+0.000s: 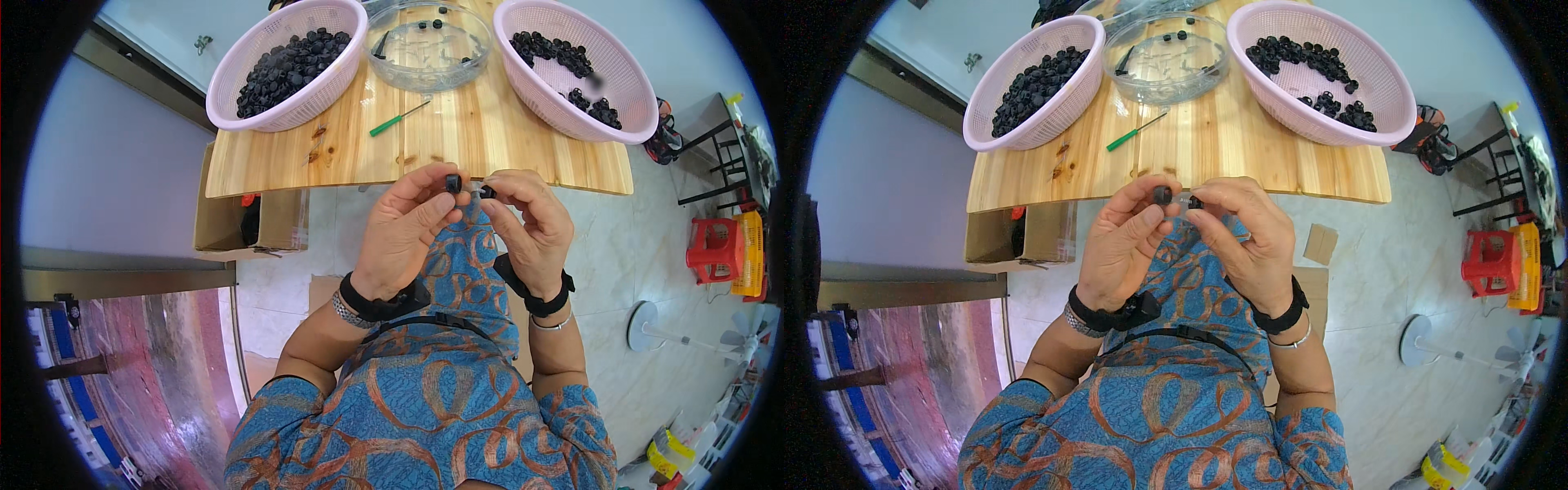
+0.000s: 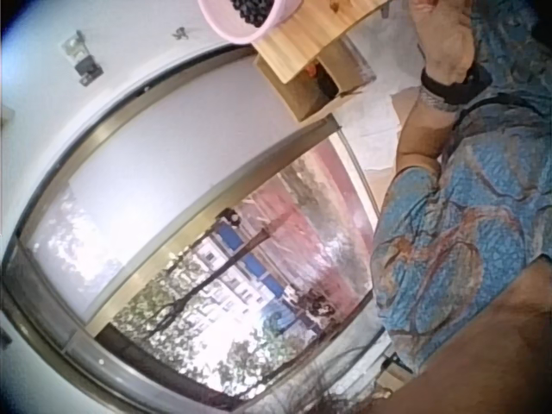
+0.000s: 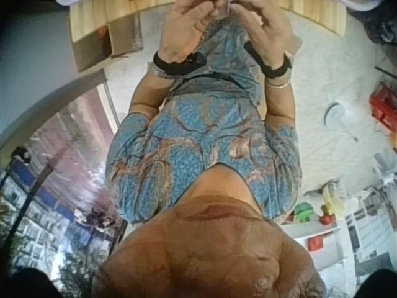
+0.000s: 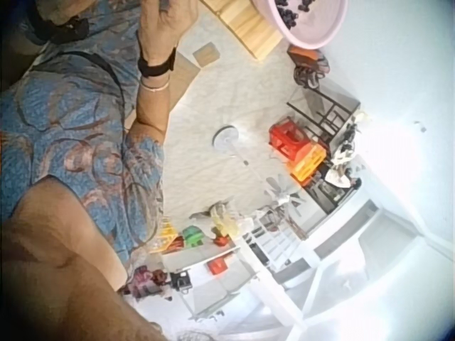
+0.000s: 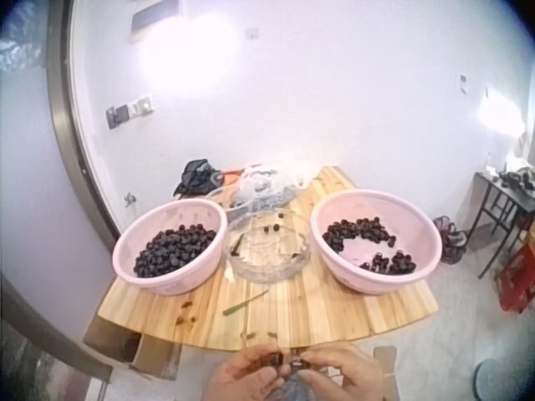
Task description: Inspecting and sorting small black molded components from pink baskets into a clear bowl.
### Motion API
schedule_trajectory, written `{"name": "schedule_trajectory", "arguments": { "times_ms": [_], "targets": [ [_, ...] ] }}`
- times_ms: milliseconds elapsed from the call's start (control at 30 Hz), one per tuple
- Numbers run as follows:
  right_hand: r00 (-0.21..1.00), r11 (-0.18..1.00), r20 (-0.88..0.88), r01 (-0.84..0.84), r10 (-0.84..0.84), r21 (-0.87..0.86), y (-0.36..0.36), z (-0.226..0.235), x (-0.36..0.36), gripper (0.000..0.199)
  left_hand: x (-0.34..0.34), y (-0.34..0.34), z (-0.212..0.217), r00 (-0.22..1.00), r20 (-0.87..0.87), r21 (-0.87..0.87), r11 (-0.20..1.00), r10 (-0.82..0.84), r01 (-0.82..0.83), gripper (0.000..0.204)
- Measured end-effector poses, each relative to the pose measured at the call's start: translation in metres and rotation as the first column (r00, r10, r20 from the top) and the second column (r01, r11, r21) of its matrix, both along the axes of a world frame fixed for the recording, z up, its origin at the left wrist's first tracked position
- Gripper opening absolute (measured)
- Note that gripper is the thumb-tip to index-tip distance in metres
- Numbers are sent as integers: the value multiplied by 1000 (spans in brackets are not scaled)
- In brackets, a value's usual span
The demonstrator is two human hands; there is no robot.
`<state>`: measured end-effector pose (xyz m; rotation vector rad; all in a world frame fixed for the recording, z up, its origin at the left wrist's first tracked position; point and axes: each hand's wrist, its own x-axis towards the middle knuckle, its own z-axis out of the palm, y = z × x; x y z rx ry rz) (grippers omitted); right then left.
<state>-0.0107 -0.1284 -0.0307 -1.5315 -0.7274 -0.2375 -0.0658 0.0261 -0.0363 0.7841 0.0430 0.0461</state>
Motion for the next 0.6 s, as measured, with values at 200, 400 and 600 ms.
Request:
{"name": "schedule_trajectory", "arguments": {
  "times_ms": [200,400,600],
  "targets": [
    [1000,999,11,10,-9,-36,1,5,-2,20,1,1,-5,999,33,-30,999,-27,28,29],
    [995,988,97,38,-24,-147,2,19,-7,18,-2,1,-9,999,51,-58,998,-17,20,24],
    [990,992,138,42,-25,-118,7,25,-10,19,-3,-1,-10,1000,6,-122,992,-27,28,23]
  ]
}}
